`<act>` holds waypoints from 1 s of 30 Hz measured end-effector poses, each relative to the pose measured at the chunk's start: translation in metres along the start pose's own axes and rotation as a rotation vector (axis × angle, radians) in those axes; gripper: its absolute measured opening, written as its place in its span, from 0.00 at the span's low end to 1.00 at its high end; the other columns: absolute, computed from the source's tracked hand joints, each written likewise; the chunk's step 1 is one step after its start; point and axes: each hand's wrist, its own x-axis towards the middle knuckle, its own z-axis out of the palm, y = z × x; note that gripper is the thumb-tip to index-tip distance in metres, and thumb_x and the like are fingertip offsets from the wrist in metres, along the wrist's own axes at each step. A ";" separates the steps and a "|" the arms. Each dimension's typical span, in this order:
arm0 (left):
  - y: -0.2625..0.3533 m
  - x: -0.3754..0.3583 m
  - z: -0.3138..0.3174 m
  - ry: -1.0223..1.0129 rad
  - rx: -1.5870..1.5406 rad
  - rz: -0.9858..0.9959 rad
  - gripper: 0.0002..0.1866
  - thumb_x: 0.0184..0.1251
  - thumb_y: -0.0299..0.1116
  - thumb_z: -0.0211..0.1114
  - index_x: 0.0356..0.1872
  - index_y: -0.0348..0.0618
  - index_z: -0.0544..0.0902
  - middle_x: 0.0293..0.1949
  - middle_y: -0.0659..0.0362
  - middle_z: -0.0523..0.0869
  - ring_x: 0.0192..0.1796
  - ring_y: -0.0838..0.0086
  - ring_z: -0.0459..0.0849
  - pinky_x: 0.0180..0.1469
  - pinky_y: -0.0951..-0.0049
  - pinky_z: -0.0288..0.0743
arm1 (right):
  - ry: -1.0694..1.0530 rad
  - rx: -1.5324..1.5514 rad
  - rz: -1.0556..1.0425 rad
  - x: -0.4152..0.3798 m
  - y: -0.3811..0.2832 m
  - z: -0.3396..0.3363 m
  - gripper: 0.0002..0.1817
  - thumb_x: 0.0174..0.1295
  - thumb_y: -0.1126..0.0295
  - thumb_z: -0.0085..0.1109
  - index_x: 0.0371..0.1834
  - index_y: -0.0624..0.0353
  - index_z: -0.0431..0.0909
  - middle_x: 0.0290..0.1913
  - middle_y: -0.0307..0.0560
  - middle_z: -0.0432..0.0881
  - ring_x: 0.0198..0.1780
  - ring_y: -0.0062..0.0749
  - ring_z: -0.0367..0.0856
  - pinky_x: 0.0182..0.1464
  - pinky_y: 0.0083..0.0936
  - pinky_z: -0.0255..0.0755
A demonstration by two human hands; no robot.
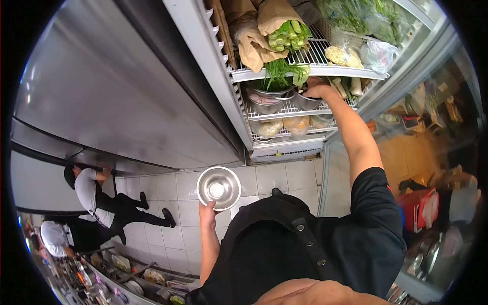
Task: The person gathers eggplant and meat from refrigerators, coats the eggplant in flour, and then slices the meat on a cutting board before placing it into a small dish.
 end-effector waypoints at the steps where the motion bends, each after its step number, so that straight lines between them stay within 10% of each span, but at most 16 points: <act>1: -0.001 -0.001 0.014 -0.016 0.013 -0.001 0.31 0.68 0.25 0.57 0.73 0.33 0.69 0.57 0.43 0.86 0.49 0.53 0.93 0.42 0.53 0.93 | -0.027 0.044 0.013 -0.006 -0.005 -0.004 0.62 0.49 0.50 0.78 0.89 0.52 0.54 0.87 0.55 0.59 0.87 0.51 0.56 0.85 0.37 0.57; 6: 0.018 -0.007 0.078 -0.077 0.041 -0.036 0.29 0.66 0.23 0.59 0.70 0.31 0.72 0.58 0.44 0.86 0.54 0.57 0.92 0.52 0.56 0.90 | 0.053 -0.089 -0.071 -0.005 0.009 -0.017 0.41 0.46 0.51 0.78 0.65 0.59 0.83 0.68 0.60 0.83 0.70 0.51 0.81 0.70 0.40 0.75; 10: 0.023 0.005 0.108 -0.121 0.084 0.025 0.33 0.65 0.21 0.61 0.74 0.32 0.72 0.63 0.47 0.85 0.65 0.61 0.84 0.68 0.62 0.76 | 0.058 -0.095 -0.205 -0.014 0.000 -0.024 0.38 0.46 0.53 0.77 0.62 0.59 0.85 0.66 0.57 0.85 0.67 0.52 0.83 0.68 0.43 0.77; 19: 0.060 0.019 0.213 -0.283 0.149 0.076 0.31 0.65 0.22 0.61 0.71 0.29 0.75 0.61 0.48 0.86 0.62 0.60 0.86 0.70 0.62 0.74 | 0.109 -0.159 -0.310 0.037 0.029 0.032 0.31 0.53 0.60 0.72 0.64 0.51 0.85 0.64 0.55 0.86 0.67 0.55 0.83 0.66 0.45 0.78; 30: 0.101 0.037 0.330 -0.553 0.226 -0.047 0.34 0.66 0.26 0.64 0.75 0.34 0.69 0.60 0.46 0.86 0.55 0.61 0.90 0.39 0.62 0.92 | 0.107 -0.213 -0.338 0.035 0.019 0.029 0.27 0.64 0.68 0.60 0.69 0.49 0.81 0.66 0.59 0.84 0.66 0.57 0.82 0.65 0.49 0.78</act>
